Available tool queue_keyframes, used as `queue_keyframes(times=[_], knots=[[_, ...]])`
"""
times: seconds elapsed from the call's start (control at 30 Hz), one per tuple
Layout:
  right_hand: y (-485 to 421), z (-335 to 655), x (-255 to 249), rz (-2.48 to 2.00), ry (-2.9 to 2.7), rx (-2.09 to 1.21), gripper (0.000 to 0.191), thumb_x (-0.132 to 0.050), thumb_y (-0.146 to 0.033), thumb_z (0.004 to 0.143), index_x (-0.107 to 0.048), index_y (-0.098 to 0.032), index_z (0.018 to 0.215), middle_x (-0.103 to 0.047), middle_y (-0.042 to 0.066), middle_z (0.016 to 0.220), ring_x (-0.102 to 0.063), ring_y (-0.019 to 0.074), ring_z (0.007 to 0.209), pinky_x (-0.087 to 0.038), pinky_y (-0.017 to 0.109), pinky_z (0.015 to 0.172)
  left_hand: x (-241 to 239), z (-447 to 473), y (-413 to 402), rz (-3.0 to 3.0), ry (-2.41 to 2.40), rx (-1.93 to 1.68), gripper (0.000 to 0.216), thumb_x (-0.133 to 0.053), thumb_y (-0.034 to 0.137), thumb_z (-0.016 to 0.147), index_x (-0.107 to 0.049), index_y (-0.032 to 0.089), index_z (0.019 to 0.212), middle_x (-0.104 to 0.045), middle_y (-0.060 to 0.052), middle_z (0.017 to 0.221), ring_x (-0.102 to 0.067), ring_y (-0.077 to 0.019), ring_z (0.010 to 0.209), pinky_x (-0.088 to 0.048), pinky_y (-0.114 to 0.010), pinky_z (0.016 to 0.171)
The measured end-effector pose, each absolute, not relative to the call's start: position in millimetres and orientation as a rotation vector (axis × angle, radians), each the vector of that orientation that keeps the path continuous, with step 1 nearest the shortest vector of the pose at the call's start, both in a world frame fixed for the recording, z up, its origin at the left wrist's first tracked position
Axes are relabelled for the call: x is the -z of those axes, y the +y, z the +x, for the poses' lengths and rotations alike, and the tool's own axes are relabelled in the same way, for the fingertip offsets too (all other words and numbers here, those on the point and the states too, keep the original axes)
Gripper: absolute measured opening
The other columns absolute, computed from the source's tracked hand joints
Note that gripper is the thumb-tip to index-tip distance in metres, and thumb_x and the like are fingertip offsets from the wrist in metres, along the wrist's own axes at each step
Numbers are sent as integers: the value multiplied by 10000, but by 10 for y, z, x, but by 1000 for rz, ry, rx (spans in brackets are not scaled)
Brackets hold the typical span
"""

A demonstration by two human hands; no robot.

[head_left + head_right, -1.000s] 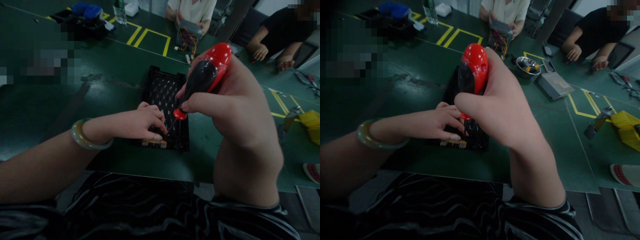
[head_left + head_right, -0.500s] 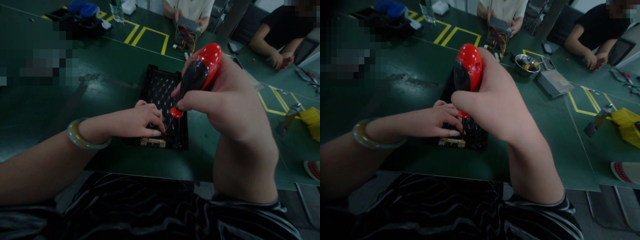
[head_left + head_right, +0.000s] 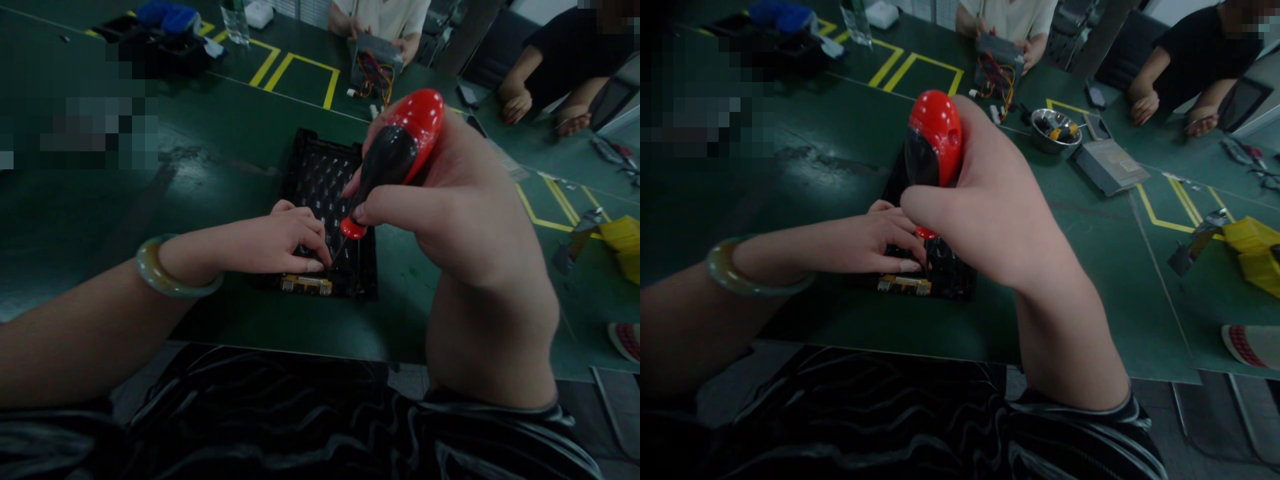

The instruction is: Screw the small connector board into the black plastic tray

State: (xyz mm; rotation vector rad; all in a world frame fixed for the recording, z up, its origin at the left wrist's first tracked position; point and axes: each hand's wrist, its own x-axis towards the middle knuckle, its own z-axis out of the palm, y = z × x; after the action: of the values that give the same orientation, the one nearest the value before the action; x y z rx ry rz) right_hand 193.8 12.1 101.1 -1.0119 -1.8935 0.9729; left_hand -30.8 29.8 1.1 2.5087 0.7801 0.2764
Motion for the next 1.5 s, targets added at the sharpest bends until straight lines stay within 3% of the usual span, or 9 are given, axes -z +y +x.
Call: queue_keyframes(times=[0.9,1.17,1.5], knots=[[30,1928,-1091,-1037,-1871,-1027,321,-733,-82,673,-533,-260,850,-682,-9,879,-655,263,905,-522,439,867,-50,-293,300,2472,788,-247,197,-656,400,993,-832,313,1011,-801,33,1011,-608,-216,1064,-228,-359,962],[61,1921,-1091,-1102,-1975,-1022,305,-783,-212,691,-574,-304,892,-699,11,928,-643,283,939,-531,457,864,-82,-291,286,2435,787,-228,194,-653,388,983,-834,322,999,-797,45,1024,-594,-216,1077,-221,-349,993],[58,1904,-1049,-1062,-1933,-1016,315,-760,-154,697,-575,-276,921,-694,1,948,-644,262,961,-539,426,892,-94,-288,278,2452,784,-216,195,-655,389,986,-831,311,1016,-801,31,1038,-599,-229,1109,-232,-354,1005]])
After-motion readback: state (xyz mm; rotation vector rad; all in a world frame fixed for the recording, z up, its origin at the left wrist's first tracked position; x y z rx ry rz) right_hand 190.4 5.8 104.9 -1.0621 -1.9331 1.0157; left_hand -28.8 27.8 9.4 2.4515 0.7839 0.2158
